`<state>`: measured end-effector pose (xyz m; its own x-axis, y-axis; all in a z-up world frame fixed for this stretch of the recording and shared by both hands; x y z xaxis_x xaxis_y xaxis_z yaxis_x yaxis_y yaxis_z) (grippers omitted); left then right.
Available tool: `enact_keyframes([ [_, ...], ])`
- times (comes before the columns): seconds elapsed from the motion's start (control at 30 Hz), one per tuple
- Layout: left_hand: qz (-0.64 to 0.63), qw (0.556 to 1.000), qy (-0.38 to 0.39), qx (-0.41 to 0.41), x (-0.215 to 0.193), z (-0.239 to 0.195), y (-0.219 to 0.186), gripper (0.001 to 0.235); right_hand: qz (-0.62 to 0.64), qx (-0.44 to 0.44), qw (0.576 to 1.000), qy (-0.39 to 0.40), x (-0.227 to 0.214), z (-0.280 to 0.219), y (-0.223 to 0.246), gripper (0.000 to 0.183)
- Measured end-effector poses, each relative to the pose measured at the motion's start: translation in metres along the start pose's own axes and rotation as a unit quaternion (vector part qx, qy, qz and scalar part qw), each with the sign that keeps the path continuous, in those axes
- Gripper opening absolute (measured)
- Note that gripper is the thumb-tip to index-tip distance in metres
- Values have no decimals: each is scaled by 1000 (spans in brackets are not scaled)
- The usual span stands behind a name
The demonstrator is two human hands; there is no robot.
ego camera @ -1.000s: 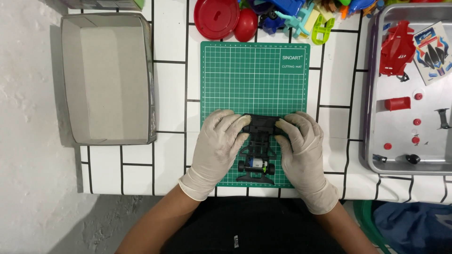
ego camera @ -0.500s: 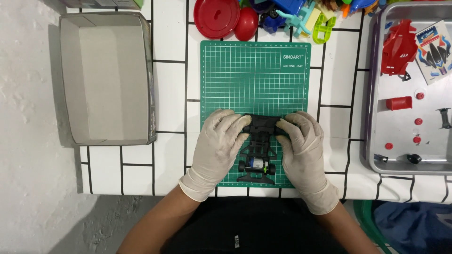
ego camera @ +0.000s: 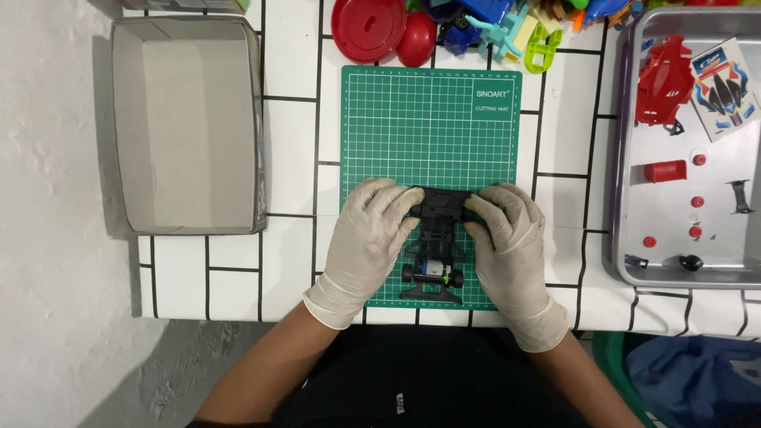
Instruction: Assembling a small plastic toy car chassis by installing gears and other internal components on a cutting mat.
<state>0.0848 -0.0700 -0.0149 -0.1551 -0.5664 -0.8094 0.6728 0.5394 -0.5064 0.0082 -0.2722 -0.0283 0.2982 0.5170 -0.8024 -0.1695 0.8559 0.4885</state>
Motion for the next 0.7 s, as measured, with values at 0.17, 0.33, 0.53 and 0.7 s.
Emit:
enact_keyframes([
  [0.17,-11,1000,-1,-3,-5,2,-4,32,-16,0,1000,-8,1,-1,-3,37],
  [0.33,-42,999,-16,17,-8,1,-3,32,1,-3,1000,-10,-2,-2,1,39],
  [0.53,-41,998,-20,37,-1,-5,7,44,34,7,999,-25,-13,3,16,44],
  [0.7,-80,994,-35,60,-5,-7,7,47,56,25,998,-26,-20,2,22,45],
])
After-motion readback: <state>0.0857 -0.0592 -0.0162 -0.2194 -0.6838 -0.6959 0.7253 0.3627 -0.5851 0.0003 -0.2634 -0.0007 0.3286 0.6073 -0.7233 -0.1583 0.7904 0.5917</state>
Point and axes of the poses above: each hand's wrist, its own z-axis towards the middle knuckle, its own x-axis out of the palm, y = z × x, the point moved 2 cm from there along z, towards the middle knuckle, and after that the axes turned 4 degrees about y, right-handed, at the moved point
